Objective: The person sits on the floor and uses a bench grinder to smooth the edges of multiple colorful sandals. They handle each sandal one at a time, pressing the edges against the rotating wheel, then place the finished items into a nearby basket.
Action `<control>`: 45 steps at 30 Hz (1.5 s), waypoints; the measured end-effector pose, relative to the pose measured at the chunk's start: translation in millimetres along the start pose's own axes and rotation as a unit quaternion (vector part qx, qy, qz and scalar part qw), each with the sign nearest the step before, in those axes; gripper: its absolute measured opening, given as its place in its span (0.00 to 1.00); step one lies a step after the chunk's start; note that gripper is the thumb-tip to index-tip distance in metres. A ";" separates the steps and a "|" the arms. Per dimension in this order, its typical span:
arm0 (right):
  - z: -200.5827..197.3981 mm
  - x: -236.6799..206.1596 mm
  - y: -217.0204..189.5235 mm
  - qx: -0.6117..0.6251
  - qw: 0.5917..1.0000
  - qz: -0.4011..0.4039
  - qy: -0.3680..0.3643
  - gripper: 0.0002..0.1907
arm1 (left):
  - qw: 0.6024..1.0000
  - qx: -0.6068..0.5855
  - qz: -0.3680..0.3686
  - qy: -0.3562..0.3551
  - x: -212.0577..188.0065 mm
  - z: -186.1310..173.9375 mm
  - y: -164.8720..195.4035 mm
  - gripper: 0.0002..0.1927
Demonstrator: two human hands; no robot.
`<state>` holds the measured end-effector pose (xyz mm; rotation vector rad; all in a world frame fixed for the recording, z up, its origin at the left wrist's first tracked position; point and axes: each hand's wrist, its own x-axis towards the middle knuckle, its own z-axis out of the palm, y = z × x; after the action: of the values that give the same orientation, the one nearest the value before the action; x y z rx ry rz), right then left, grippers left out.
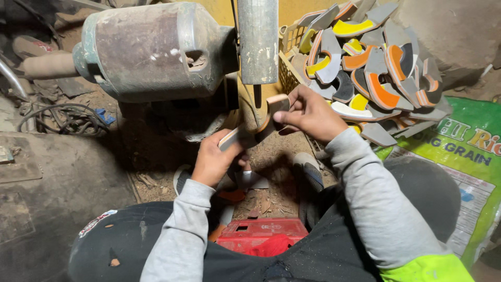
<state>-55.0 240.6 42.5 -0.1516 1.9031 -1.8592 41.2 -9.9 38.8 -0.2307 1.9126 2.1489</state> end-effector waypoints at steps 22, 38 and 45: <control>-7.1 30.5 -26.9 -0.056 0.997 -0.022 0.057 0.10 | 0.975 -0.213 0.030 0.053 57.6 8.3 -23.8 0.19; 17.9 29.6 -4.7 -0.008 0.997 -0.052 0.056 0.09 | 0.982 -0.177 0.022 0.068 49.9 -16.9 -20.9 0.18; 37.9 12.6 9.0 0.070 0.995 -0.046 0.058 0.10 | 0.987 -0.150 0.017 0.059 37.3 -29.3 -11.0 0.17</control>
<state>-48.6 201.6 31.8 -0.0884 1.8620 -2.0965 7.3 -34.7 14.1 -0.3919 1.6516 2.4919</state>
